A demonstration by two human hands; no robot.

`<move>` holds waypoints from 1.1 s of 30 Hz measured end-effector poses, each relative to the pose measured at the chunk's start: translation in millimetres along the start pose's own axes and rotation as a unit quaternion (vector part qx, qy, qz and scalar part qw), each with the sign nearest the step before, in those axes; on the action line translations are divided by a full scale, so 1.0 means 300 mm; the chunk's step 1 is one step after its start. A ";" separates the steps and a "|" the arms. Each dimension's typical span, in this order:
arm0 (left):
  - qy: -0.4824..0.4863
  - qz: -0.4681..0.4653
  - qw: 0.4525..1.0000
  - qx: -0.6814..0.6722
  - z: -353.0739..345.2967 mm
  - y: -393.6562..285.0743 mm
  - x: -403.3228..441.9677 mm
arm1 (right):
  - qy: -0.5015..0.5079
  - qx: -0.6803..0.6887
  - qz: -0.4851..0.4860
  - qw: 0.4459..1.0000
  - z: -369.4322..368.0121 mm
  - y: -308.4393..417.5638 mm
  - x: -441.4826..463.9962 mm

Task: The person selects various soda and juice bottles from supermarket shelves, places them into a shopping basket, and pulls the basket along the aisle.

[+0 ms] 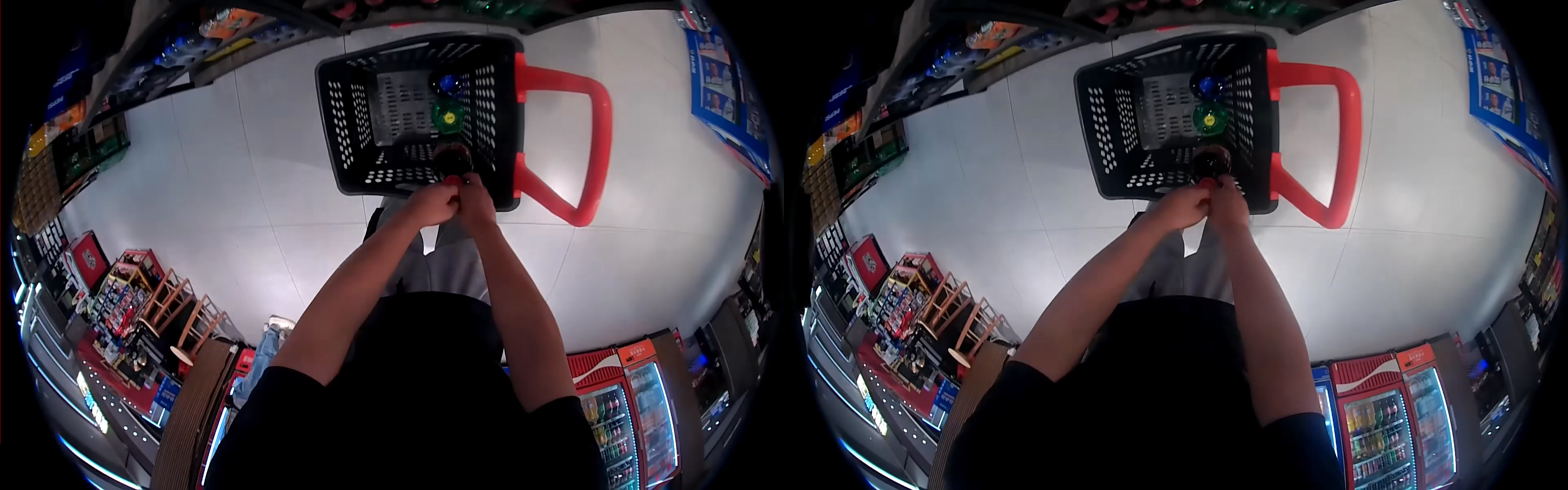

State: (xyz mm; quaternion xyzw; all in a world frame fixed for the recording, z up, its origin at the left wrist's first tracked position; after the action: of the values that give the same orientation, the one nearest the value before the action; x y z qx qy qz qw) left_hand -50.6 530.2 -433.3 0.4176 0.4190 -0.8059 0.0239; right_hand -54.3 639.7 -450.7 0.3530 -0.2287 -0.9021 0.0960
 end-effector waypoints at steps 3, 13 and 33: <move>0.005 -0.001 0.999 -0.041 0.042 0.036 0.048 | 0.049 -0.035 -0.032 0.998 -0.012 0.004 0.070; -0.064 0.045 0.996 -0.043 -0.099 0.281 0.240 | 0.130 -0.015 -0.137 0.982 -0.250 -0.189 0.298; -0.059 0.140 0.973 -0.174 -0.162 0.692 0.517 | 0.184 0.200 -0.012 0.962 -0.474 -0.218 0.506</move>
State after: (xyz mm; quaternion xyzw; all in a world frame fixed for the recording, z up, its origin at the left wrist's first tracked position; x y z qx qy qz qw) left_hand -39.1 477.7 -691.3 0.4132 0.4876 -0.7328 0.2334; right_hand -69.6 597.3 -664.1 0.5275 -0.3787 -0.7587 0.0527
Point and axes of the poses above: each hand's wrist, its own x-axis towards the middle knuckle, its own z-axis out of the back of the hand, y = z × x, the point moved 6 cm from there along x, towards the middle knuckle, and after that the axes turned 7 degrees about z, right-handed, at the moved point
